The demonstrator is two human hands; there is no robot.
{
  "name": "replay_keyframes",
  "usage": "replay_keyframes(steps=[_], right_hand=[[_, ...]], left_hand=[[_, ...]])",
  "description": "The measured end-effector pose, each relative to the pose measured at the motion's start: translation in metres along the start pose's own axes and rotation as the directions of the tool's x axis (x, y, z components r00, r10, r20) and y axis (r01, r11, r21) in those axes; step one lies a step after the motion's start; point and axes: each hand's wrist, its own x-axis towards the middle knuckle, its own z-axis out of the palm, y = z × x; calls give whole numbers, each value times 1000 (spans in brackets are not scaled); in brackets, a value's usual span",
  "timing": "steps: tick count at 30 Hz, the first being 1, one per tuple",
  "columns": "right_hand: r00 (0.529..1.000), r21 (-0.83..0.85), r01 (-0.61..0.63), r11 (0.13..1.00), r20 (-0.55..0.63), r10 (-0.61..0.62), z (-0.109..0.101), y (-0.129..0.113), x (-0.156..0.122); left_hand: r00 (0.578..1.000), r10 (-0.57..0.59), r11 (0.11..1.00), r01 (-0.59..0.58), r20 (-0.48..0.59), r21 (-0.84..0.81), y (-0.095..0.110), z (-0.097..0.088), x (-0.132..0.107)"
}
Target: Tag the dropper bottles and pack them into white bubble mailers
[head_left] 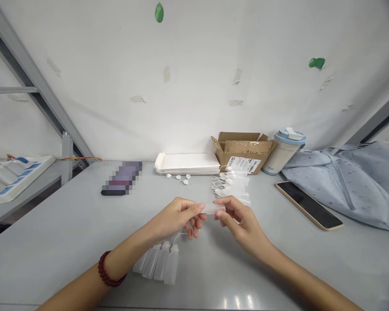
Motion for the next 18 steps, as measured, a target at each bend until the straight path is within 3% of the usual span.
replay_keyframes(steps=[4,7,10,12,16,18], right_hand=[[987,-162,156,974,-18,-160,0,1,-3],[987,-181,152,972,-27,-159,1,2,-3],[1000,-57,2,998,-4,-3,3,2,-2],[991,104,-129,986,41,125,3,1,0],[937,374,-345,861,184,296,1,0,6],[917,418,-395,818,227,327,0,-1,7]], left_hand=[[1000,-5,999,5,0,31,0,0,-2],[997,77,989,-75,-10,125,1,1,-3],[979,200,929,-174,-47,327,-1,5,-4],[949,313,833,-250,-47,493,-4,7,-3],[863,503,565,-368,45,739,-13,7,-1],[844,532,500,-375,65,781,-15,6,0]])
